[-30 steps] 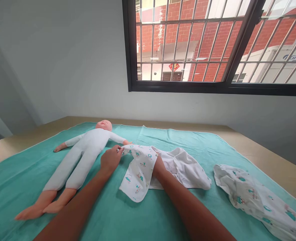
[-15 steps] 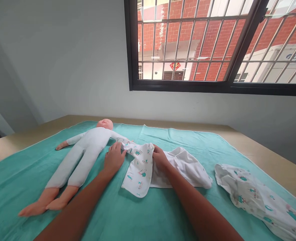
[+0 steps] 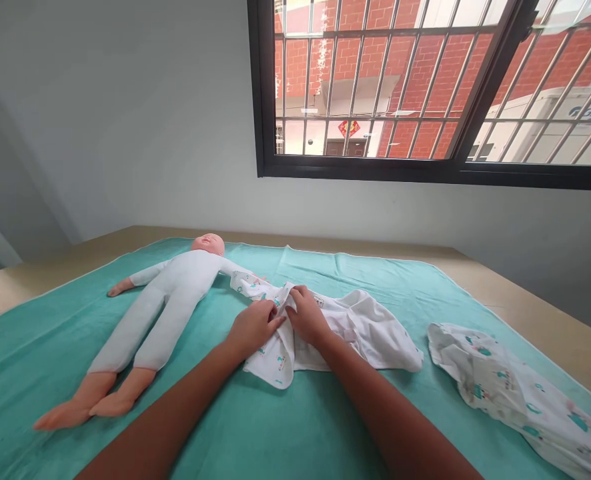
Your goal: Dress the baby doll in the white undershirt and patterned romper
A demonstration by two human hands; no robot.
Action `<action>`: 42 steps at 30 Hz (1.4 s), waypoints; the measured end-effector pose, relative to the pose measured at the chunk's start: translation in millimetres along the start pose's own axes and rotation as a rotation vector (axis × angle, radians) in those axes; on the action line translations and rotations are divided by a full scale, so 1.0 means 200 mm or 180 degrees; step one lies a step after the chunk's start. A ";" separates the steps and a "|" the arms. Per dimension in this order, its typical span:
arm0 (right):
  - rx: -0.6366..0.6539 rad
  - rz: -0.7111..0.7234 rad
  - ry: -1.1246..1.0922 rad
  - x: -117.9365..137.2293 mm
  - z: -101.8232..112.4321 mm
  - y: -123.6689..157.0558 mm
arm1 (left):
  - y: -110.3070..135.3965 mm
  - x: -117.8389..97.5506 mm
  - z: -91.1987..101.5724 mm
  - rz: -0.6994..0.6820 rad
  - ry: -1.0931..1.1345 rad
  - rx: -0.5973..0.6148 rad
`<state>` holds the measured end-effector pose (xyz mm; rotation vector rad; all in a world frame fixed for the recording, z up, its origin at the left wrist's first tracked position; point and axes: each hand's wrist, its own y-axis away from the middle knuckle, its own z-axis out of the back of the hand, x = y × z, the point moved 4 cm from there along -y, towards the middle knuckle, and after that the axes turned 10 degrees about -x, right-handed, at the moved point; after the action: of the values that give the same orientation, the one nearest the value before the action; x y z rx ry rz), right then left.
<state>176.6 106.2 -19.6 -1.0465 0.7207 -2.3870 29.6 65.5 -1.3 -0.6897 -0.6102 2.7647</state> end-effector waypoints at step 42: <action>0.0158 0.0773 0.1240 -0.06 1.01 0.61 | 0.23 -0.46 0.01 -0.2198 0.0161 0.0783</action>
<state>359.7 -38.4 15.8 -0.4430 0.8593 -2.3991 103.8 -4.9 16.1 -0.3917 -0.3879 2.1206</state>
